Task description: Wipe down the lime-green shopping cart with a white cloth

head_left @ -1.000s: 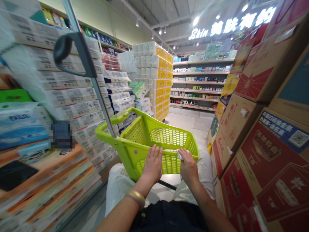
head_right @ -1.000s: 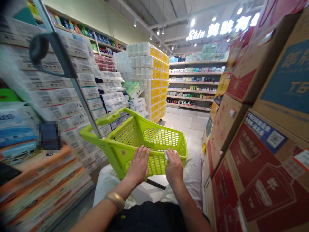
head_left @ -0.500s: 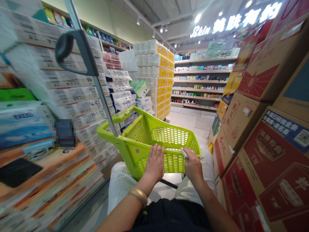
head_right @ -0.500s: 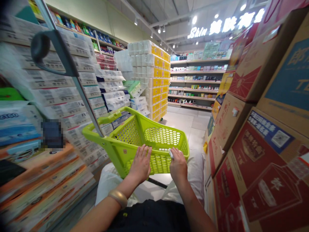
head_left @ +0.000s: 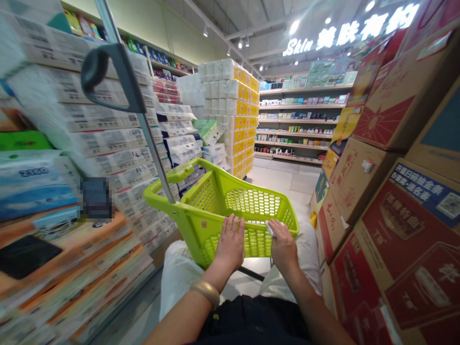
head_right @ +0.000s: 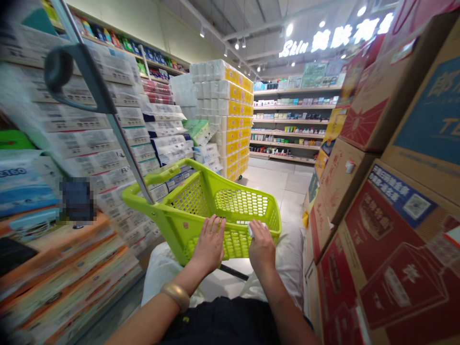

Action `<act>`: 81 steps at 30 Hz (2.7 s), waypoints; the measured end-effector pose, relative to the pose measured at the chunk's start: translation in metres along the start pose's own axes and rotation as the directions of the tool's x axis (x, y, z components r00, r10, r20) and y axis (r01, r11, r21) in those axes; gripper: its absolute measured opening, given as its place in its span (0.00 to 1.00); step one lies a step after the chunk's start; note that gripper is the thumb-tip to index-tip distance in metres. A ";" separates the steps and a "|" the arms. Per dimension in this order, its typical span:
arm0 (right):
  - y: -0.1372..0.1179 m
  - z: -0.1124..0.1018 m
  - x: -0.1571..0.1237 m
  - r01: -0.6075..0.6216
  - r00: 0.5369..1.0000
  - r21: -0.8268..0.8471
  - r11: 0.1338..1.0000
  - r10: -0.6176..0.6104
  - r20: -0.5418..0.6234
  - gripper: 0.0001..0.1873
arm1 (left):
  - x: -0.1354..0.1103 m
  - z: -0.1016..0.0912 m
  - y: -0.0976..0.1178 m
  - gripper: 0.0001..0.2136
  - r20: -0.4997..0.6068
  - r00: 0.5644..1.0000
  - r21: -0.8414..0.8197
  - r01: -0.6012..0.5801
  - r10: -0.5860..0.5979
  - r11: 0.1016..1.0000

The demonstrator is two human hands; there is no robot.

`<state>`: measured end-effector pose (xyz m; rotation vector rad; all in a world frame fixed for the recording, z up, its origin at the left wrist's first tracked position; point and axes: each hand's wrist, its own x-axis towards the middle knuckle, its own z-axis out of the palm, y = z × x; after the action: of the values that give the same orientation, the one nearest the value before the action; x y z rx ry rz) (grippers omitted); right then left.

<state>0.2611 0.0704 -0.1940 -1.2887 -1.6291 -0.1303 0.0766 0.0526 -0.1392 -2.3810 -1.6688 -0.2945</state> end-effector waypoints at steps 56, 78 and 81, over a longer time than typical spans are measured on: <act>-0.013 0.004 0.005 0.070 0.990 -0.010 0.998 -0.068 0.127 0.30 | -0.002 -0.003 0.000 0.37 -0.017 1.000 0.012 0.000 0.000 1.000; -0.006 -0.003 0.003 0.018 0.997 -0.107 0.994 -0.009 0.082 0.29 | -0.002 -0.007 -0.001 0.37 0.028 1.000 -0.022 -0.009 0.010 1.000; -0.012 -0.001 0.003 0.021 0.996 -0.116 0.993 -0.011 0.086 0.29 | -0.001 -0.006 -0.002 0.37 0.031 0.999 -0.018 -0.008 0.008 1.000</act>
<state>0.2523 0.0667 -0.1858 -1.3865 -1.7264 -0.1846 0.0744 0.0505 -0.1340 -2.4170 -1.6769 -0.2735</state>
